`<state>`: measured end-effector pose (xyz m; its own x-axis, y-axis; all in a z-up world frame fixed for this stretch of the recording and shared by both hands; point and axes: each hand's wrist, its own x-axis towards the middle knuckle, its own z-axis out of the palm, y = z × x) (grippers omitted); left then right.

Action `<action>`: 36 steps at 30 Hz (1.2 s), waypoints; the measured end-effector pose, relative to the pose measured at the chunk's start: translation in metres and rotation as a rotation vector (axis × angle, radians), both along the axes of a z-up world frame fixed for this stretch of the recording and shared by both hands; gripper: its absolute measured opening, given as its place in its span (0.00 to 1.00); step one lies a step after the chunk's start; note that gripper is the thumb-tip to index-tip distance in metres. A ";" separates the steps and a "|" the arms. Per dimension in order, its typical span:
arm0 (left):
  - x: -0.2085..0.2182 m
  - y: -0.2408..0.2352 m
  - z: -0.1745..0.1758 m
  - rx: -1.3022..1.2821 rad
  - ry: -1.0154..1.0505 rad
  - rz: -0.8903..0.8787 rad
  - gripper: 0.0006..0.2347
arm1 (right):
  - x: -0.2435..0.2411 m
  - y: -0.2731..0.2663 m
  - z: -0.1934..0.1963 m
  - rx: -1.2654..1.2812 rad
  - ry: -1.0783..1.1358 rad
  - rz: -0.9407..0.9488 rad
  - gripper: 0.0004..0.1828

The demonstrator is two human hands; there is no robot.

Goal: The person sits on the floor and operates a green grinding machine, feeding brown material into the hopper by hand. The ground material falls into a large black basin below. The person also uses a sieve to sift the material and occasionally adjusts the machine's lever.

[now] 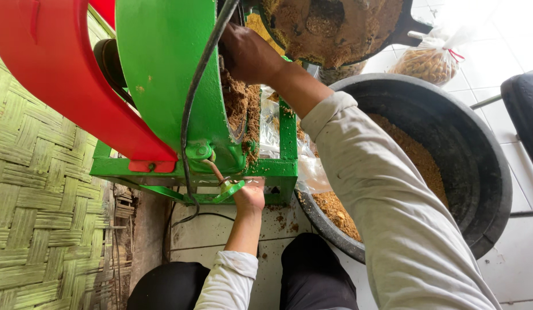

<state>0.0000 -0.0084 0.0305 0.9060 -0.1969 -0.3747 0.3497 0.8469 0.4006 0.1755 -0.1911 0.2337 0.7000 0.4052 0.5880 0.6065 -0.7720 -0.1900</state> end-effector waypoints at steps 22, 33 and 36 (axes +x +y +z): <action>0.000 -0.001 -0.010 0.105 0.055 -0.071 0.37 | -0.026 0.013 -0.031 0.246 0.092 -0.021 0.59; 0.004 0.001 -0.040 0.100 0.027 -0.076 0.29 | -0.063 0.015 -0.008 0.235 0.256 -0.111 0.27; 0.002 0.000 -0.045 0.101 0.046 -0.095 0.30 | -0.080 0.009 0.009 0.236 0.390 -0.084 0.25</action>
